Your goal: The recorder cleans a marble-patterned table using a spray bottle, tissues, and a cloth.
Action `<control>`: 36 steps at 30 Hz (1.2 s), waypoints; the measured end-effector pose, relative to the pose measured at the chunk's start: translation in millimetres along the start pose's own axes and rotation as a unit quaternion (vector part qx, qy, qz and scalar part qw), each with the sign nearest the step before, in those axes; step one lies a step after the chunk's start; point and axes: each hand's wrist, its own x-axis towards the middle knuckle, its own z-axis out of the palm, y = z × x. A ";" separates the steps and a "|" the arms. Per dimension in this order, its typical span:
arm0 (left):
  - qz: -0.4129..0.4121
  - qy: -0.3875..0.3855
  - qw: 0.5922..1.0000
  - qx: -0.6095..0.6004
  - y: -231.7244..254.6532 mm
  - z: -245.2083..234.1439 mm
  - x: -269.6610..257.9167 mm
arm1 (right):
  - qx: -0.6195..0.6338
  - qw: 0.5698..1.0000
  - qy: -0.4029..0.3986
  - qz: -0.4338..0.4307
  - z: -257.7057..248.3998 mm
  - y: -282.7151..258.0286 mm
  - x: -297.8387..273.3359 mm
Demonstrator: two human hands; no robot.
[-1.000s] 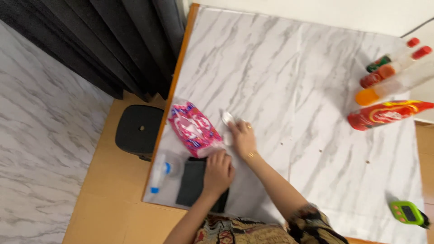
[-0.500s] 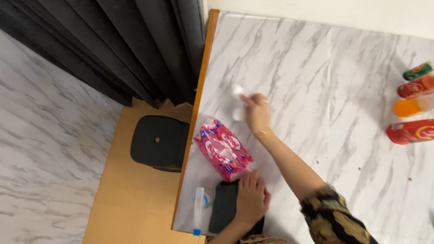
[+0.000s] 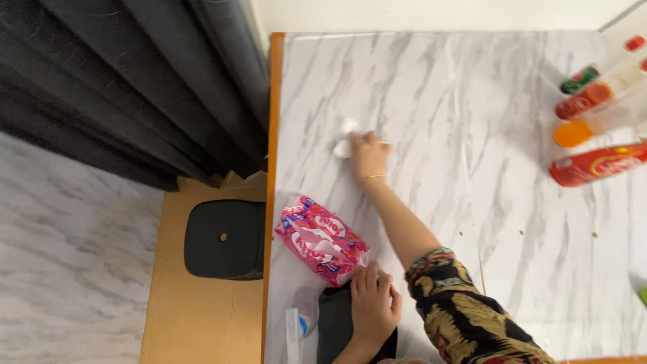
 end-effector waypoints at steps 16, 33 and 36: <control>-0.006 -0.043 0.997 0.056 2.9 5.7 -1.9 | -0.026 0.998 -0.045 -0.019 -162.7 54.2 -237.8; 0.006 0.000 0.995 0.103 14.1 5.9 2.2 | -0.103 0.994 0.011 0.038 -184.8 139.0 -259.6; 0.005 0.002 0.994 0.110 15.7 7.3 3.1 | 0.075 0.994 -0.076 0.002 -223.5 92.3 -277.5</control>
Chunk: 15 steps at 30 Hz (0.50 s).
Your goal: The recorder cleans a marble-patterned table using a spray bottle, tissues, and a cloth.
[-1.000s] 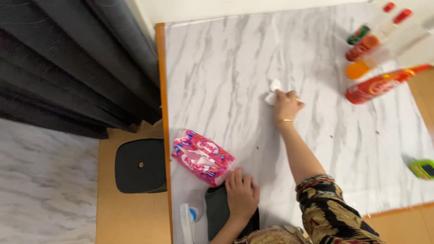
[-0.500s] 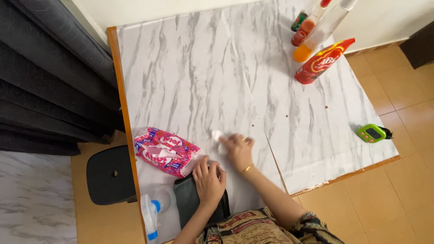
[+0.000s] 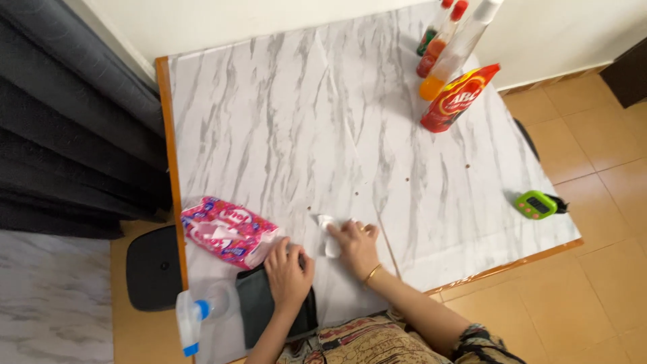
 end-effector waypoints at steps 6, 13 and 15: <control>0.001 0.033 0.999 0.001 4.5 3.8 -0.5 | -0.045 0.996 0.067 0.030 -3.9 75.6 39.1; -0.002 0.062 0.997 0.043 12.2 7.8 0.4 | -0.018 0.973 0.084 0.213 12.8 304.6 60.7; 0.001 0.052 0.998 0.041 10.6 10.4 0.2 | -0.064 0.924 0.220 0.307 -26.1 381.2 78.9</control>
